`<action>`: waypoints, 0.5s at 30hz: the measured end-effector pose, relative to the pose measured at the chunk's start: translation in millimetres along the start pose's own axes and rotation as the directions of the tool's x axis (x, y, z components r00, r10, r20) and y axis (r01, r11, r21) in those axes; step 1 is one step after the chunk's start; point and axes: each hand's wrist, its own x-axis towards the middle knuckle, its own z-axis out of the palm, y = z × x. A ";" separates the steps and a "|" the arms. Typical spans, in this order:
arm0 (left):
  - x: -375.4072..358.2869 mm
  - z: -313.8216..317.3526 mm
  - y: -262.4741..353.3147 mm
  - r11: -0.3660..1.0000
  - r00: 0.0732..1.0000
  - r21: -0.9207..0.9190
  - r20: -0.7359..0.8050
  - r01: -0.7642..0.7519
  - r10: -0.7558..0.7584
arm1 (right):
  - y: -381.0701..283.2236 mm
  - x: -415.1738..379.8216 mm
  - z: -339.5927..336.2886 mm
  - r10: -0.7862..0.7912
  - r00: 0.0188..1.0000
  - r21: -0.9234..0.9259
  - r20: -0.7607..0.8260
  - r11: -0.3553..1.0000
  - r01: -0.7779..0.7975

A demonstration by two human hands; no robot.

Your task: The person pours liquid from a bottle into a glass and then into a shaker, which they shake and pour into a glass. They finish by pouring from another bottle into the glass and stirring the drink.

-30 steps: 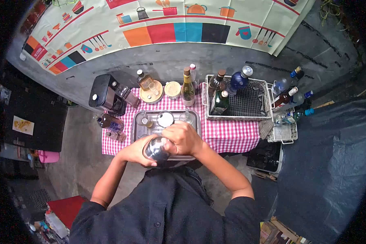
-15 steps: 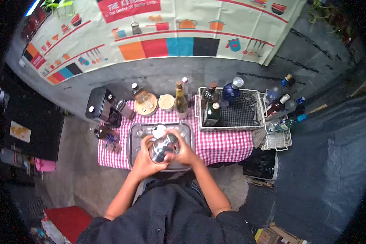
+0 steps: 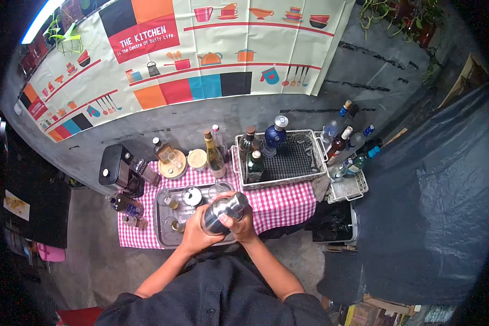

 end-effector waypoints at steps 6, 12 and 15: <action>3.5 -7.5 12.4 0.987 0.993 -0.154 0.105 -0.038 0.055 | -18.3 0.9 -1.3 -0.109 0.980 -0.106 0.167 0.986 0.128; 2.6 -6.9 6.9 0.987 0.993 -0.161 0.113 -0.028 0.046 | -24.8 11.2 2.0 -0.101 0.955 -0.031 0.279 0.993 0.114; 3.7 -11.4 13.6 0.978 0.990 -0.207 0.136 -0.002 0.031 | -25.3 16.2 -0.4 -0.097 0.935 -0.027 0.342 0.993 0.112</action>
